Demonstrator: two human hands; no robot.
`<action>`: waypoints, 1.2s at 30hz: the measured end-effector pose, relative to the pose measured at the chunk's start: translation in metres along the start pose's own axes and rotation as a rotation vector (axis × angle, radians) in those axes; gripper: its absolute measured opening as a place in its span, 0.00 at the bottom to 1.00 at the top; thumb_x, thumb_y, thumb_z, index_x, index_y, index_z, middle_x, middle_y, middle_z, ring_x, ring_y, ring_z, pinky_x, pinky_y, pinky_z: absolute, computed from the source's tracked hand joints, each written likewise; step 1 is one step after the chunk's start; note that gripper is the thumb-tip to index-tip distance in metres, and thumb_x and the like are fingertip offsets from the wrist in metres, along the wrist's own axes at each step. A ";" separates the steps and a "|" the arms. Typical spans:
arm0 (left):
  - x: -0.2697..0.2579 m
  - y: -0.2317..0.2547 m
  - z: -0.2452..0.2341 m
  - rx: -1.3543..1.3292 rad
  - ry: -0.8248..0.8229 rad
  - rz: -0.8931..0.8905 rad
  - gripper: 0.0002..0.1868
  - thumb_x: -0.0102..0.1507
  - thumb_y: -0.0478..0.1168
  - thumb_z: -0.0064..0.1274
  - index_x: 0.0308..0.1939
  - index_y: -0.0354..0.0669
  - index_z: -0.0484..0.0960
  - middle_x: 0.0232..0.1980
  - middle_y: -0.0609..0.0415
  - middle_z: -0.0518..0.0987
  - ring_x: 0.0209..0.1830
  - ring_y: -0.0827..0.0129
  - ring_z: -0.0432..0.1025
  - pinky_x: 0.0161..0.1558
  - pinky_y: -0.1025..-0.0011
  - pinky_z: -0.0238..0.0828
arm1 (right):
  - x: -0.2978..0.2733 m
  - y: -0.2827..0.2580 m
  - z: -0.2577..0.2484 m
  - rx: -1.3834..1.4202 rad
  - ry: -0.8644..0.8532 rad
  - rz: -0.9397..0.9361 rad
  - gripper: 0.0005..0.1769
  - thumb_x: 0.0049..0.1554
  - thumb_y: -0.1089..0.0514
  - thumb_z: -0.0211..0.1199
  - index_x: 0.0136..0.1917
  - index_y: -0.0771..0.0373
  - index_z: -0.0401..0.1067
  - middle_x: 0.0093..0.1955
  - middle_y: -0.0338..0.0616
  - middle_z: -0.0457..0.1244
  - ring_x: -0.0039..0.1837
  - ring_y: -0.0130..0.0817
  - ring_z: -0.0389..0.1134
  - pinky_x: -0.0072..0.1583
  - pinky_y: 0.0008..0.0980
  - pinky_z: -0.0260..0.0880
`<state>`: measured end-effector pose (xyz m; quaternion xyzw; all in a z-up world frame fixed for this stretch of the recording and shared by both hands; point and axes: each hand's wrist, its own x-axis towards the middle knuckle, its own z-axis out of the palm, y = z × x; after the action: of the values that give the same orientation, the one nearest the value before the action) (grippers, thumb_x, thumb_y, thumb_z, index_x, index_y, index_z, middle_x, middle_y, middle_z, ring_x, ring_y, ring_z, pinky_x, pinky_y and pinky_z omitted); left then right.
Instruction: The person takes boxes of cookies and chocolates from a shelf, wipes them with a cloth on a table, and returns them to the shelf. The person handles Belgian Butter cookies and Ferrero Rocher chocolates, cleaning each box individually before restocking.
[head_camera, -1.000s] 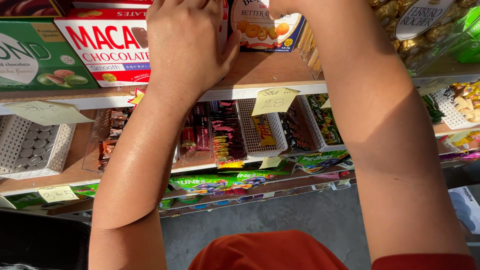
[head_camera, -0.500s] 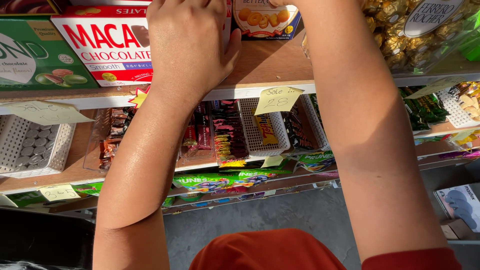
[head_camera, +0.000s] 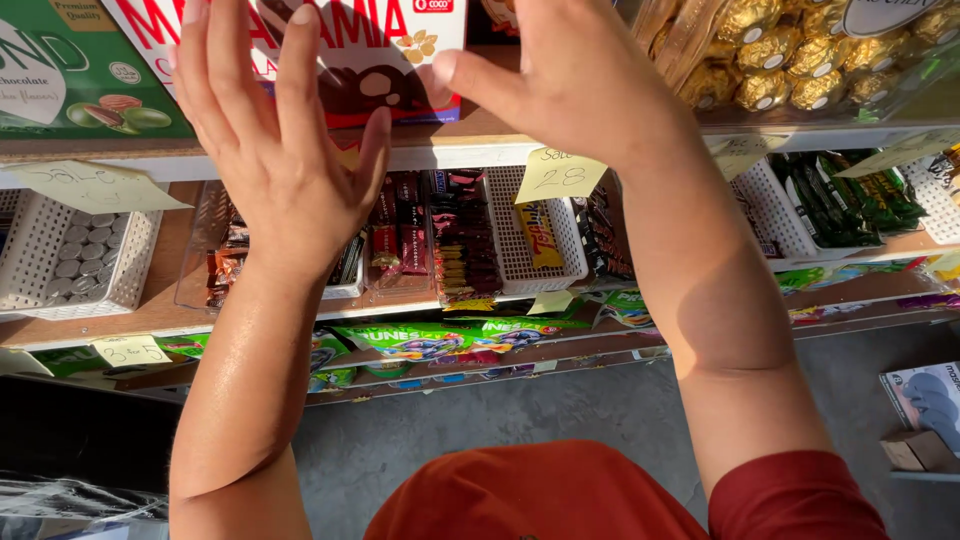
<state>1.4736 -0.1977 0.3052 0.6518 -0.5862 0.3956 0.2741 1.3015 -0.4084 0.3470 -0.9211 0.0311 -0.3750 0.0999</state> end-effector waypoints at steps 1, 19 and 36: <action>-0.007 -0.003 0.002 -0.005 0.016 -0.020 0.39 0.64 0.41 0.64 0.76 0.40 0.63 0.77 0.33 0.54 0.79 0.36 0.49 0.79 0.39 0.46 | -0.004 0.000 0.011 0.052 0.044 -0.060 0.25 0.66 0.52 0.71 0.66 0.67 0.65 0.60 0.57 0.67 0.61 0.53 0.70 0.62 0.46 0.70; -0.034 -0.016 0.023 0.099 -0.012 -0.132 0.33 0.73 0.52 0.55 0.75 0.36 0.64 0.72 0.35 0.59 0.72 0.39 0.54 0.72 0.44 0.56 | -0.004 0.006 0.067 0.318 0.120 0.136 0.42 0.61 0.55 0.81 0.74 0.63 0.54 0.69 0.56 0.66 0.71 0.52 0.70 0.69 0.44 0.71; -0.041 -0.024 0.011 0.003 -0.045 -0.110 0.32 0.75 0.54 0.55 0.73 0.35 0.66 0.73 0.36 0.59 0.73 0.40 0.55 0.73 0.46 0.56 | -0.006 0.011 0.067 0.267 0.125 0.182 0.44 0.60 0.53 0.81 0.75 0.64 0.53 0.67 0.58 0.67 0.70 0.54 0.70 0.69 0.45 0.70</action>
<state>1.4991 -0.1803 0.2675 0.6924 -0.5547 0.3659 0.2812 1.3441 -0.4071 0.2935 -0.8679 0.0702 -0.4217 0.2528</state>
